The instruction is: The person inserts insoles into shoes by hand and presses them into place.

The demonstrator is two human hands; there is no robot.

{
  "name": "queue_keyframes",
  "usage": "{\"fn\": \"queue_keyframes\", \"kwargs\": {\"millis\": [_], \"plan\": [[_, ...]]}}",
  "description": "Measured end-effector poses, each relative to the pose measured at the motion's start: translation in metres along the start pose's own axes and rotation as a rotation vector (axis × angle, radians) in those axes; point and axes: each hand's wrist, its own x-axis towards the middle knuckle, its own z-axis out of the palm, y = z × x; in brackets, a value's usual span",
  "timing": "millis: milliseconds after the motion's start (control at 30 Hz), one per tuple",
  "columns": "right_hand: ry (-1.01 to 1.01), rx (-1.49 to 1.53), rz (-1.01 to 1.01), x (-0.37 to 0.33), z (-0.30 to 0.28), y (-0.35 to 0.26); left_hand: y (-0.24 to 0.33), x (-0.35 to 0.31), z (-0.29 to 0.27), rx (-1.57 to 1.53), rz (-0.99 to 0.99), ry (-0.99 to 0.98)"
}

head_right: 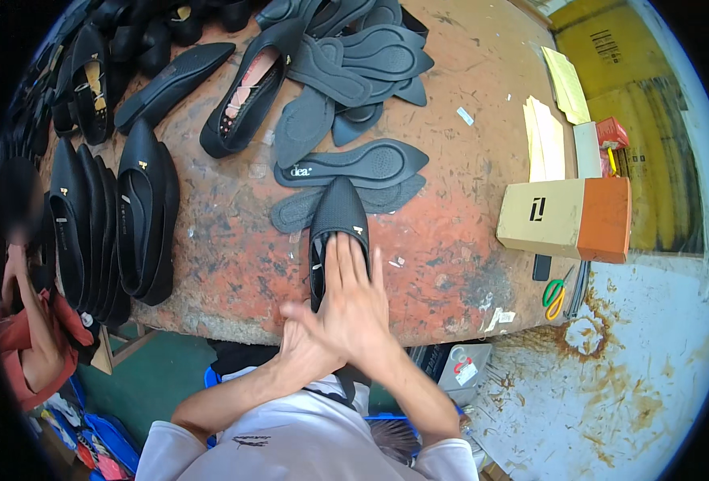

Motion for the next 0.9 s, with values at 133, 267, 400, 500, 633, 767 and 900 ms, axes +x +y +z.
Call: {"fn": "queue_keyframes", "kwargs": {"millis": [133,267,400,500,633,767,900], "plan": [[-0.007,0.0,-0.002,0.021,0.027,0.026,0.002,0.0,-0.002,0.182,-0.001,-0.133],[0.11,-0.039,-0.09,0.024,0.032,0.027,0.004,0.001,-0.003,0.087,0.162,0.226],[-0.368,0.032,0.208,0.046,-0.002,0.001,0.002,0.001,-0.013,0.212,0.064,0.012],[0.018,0.048,-0.166,0.037,-0.023,-0.004,0.0,-0.014,-0.04,0.22,0.237,0.035],[0.459,0.921,-0.383,-0.004,-0.039,0.034,0.009,-0.075,-0.11,0.26,0.325,0.547],[0.403,0.39,-0.291,0.03,-0.006,0.061,-0.023,-0.076,-0.189,0.544,0.185,0.958],[0.289,-0.043,-0.399,0.076,0.014,0.067,-0.077,-0.071,-0.224,0.608,-0.025,0.945]]}}
